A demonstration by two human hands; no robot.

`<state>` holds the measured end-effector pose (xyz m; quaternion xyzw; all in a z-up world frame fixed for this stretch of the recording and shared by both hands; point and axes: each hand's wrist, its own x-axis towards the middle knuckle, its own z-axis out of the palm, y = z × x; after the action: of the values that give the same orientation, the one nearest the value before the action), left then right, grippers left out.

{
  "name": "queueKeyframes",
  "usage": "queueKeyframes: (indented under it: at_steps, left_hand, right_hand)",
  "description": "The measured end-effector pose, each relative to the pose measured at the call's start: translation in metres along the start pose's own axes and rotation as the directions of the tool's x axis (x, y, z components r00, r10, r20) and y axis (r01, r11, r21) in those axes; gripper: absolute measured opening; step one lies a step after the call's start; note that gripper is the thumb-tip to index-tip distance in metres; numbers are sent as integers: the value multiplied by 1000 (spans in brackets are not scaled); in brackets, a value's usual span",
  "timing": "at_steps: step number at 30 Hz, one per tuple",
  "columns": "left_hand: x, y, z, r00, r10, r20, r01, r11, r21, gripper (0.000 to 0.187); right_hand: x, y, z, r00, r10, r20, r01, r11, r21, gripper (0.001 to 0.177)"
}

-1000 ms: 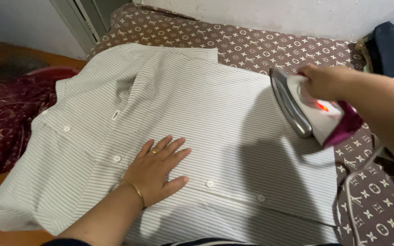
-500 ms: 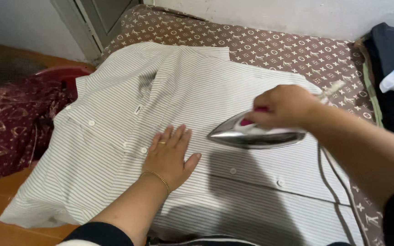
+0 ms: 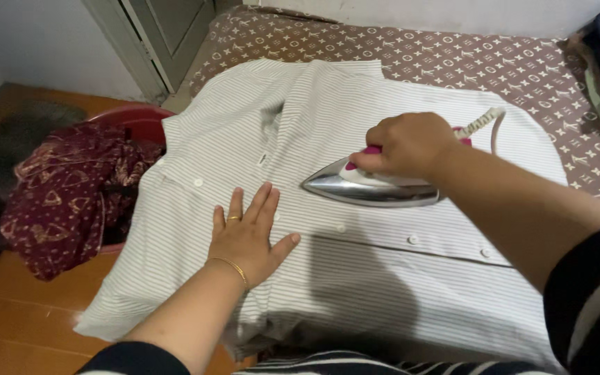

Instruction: The person irons a striped shirt on a patterned ironing board. They repeatedly smooth the fabric, spray it with water, and move the iron across the front, sleeves, and collar. The shirt is flipped and repositioned several times to iron different sections.

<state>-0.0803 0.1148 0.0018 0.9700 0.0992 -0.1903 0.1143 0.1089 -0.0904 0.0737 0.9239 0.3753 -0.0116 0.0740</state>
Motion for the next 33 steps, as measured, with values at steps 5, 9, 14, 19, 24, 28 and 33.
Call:
queueKeyframes:
  at_steps: [5,9,14,19,24,28,33]
  left_hand:
    - [1,-36,2,1000,-7,-15,6,1000,-12,80]
    - [4,-54,6,996,25,-82,-26,1000,-10,73]
    - [6,-65,14,984,76,-164,-82,996,-33,66]
    - [11,-70,17,969,115,-219,-129,990,-52,63]
    - [14,-71,18,967,99,-235,-111,993,-39,63]
    - [15,-71,17,967,84,-240,-97,994,-41,63]
    - [13,-69,17,964,74,-256,-87,996,-37,62]
  right_hand:
    - [17,0,-8,993,-82,82,73,992,108,47]
    - [30,-8,-10,978,-124,168,90,976,196,45]
    - [34,-22,-9,962,-215,166,177,960,219,42]
    - [33,-40,-8,886,-452,104,432,885,172,41]
    - [33,-61,-16,830,-548,102,529,833,164,42]
    - [19,-67,-17,939,-312,148,308,950,50,45]
    - [12,-34,5,986,29,161,-48,993,111,51]
